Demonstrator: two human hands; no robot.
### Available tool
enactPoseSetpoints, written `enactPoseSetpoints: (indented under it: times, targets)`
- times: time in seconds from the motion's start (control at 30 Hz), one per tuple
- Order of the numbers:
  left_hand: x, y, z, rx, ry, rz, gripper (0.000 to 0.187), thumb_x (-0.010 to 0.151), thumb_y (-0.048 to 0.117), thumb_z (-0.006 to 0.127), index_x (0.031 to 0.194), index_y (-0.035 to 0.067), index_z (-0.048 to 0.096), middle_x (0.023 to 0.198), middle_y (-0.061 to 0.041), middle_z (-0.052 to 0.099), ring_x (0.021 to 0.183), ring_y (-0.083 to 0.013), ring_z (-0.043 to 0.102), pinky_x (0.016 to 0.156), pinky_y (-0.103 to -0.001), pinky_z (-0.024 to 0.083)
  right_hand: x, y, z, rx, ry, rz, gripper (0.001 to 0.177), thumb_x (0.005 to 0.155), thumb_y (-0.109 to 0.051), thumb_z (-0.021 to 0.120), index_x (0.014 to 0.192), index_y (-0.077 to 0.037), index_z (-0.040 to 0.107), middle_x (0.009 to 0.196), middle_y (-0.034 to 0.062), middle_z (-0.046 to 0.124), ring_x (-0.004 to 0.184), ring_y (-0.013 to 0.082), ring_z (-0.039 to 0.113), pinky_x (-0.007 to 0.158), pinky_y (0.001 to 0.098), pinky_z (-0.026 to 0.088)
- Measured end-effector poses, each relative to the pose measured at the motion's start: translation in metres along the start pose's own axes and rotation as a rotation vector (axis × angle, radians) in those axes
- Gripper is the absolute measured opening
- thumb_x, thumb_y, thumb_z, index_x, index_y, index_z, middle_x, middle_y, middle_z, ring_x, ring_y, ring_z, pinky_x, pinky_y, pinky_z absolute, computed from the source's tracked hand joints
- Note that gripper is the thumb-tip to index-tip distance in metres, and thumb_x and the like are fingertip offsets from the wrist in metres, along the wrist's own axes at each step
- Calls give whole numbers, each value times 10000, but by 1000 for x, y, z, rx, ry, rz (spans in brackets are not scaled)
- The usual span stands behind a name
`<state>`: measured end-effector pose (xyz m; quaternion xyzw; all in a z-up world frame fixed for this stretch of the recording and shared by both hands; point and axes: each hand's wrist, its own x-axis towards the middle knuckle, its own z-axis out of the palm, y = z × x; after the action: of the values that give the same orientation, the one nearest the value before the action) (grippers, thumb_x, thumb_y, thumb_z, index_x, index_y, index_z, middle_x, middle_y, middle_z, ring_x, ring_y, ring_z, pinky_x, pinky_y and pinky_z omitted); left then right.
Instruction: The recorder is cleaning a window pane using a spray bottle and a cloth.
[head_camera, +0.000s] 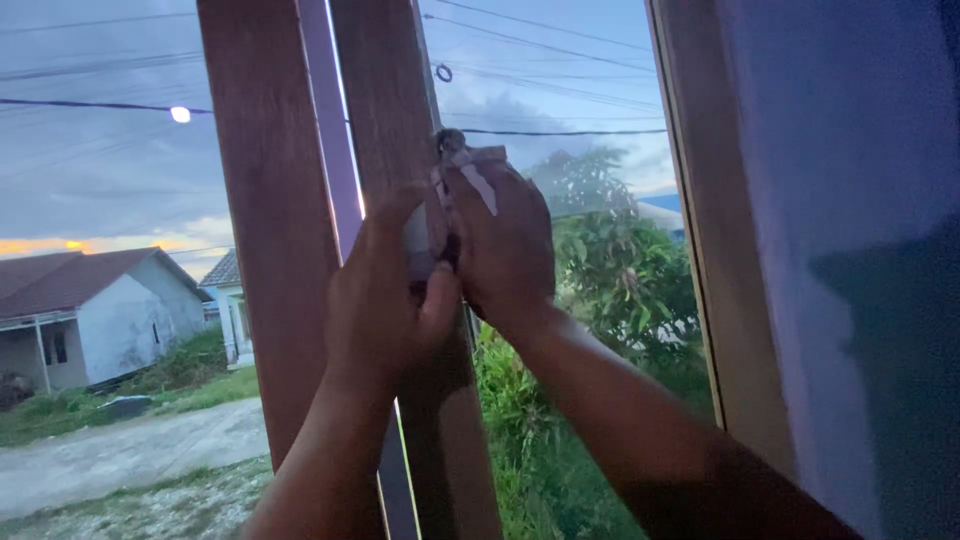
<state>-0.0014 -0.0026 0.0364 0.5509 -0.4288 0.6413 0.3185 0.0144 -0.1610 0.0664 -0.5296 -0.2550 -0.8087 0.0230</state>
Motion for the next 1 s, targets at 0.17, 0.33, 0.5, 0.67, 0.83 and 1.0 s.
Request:
enactPoseSetpoints:
  times: [0.17, 0.33, 0.5, 0.67, 0.83, 1.0]
  targets:
    - [-2, -1, -3, -31, -41, -41, 592, 881, 181, 663, 1443, 130, 482, 1301, -230, 665, 1109, -418, 732, 871, -477, 607, 6, 19, -17, -77, -25, -48, 305, 959, -150, 585, 1240, -79, 683, 1210, 182, 709, 1105, 372, 671, 950, 544, 507]
    - [1, 9, -8, -87, -149, -291, 626, 823, 189, 600, 1441, 176, 500, 1080, -162, 732, 922, -322, 798, 846, -435, 628, -8, 83, -30, -121, 7, 66, 272, 1106, -94, 547, 1355, -155, 639, 1133, 167, 749, 864, 238, 718, 719, 350, 634]
    - [-1, 1, -5, -23, -48, -19, 610, 855, 151, 633, 1445, 92, 491, 1207, -210, 683, 1025, -361, 748, 888, -459, 588, -39, 138, -66, -283, -82, 227, 369, 1090, -120, 582, 1457, -106, 617, 1251, 164, 690, 1002, 304, 660, 868, 445, 555]
    - [0, 4, -4, -40, -52, -40, 618, 834, 146, 629, 1438, 101, 511, 1127, -178, 715, 981, -339, 768, 857, -444, 602, -50, 139, -66, -368, -113, 229, 444, 1063, -135, 628, 1505, -88, 622, 1390, 166, 597, 1265, 367, 557, 1087, 497, 430]
    - [2, 15, -4, -64, -67, -170, 600, 832, 138, 625, 1419, 103, 503, 1121, -171, 716, 864, -268, 789, 786, -403, 629, -35, 103, -47, -82, -83, 382, 253, 1121, -192, 530, 1301, -169, 705, 1185, 132, 707, 1049, 272, 656, 994, 414, 516]
    - [3, 10, -2, -51, -70, -210, 676, 837, 139, 677, 1464, 134, 424, 1175, -199, 696, 875, -299, 791, 757, -409, 638, -16, 37, -34, -166, -12, 36, 308, 1069, -165, 516, 1309, -95, 696, 1235, 214, 708, 1169, 348, 630, 1059, 505, 456]
